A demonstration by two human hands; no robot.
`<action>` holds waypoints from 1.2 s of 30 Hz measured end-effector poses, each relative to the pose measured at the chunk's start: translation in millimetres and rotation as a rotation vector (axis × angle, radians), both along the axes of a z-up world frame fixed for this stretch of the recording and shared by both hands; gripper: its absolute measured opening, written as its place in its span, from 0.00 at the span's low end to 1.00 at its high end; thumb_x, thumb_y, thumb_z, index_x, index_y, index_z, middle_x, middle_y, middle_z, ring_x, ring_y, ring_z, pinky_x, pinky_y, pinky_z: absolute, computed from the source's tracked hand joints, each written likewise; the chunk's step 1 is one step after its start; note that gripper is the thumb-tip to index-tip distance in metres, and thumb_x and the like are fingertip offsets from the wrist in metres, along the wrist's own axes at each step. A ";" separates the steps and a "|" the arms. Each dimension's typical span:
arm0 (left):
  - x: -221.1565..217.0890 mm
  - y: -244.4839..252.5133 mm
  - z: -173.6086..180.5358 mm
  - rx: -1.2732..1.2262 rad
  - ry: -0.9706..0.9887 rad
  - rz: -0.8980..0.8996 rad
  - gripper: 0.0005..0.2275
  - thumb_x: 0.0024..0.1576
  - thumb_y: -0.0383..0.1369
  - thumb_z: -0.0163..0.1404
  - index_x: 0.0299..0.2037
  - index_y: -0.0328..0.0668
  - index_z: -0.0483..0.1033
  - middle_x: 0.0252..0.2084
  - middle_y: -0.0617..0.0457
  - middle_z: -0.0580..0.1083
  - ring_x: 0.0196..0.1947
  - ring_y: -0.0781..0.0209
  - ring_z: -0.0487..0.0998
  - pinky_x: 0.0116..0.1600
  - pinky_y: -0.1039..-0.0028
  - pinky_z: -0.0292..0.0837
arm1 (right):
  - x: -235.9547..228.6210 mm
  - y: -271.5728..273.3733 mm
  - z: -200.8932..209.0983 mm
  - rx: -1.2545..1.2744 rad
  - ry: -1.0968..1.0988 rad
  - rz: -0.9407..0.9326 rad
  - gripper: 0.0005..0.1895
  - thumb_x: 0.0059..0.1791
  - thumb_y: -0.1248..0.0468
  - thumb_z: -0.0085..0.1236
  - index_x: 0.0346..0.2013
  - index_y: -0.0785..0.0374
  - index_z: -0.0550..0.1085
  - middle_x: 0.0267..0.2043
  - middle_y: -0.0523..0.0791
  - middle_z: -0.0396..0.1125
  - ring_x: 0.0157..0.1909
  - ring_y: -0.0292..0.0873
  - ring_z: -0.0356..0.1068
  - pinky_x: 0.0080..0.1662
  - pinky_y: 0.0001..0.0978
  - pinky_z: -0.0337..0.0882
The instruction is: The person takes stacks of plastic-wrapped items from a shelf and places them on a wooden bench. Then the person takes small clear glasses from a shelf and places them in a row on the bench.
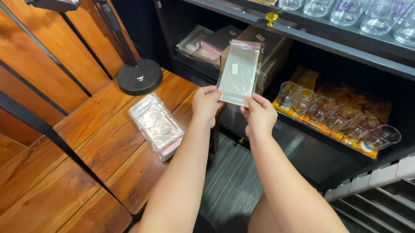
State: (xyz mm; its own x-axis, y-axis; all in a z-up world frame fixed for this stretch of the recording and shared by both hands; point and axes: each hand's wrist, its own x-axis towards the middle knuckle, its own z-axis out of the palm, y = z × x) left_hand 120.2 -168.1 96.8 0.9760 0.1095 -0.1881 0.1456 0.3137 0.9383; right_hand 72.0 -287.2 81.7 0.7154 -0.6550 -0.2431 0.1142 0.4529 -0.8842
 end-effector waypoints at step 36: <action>-97.9 85.2 19.5 0.284 -0.087 0.176 0.21 0.61 0.25 0.52 0.66 0.38 0.71 0.65 0.39 0.72 0.69 0.53 0.69 0.70 0.63 0.66 | -25.3 70.9 -7.2 -0.201 -0.070 0.332 0.17 0.49 0.73 0.62 0.53 0.74 0.76 0.42 0.52 0.71 0.37 0.40 0.74 0.41 0.29 0.83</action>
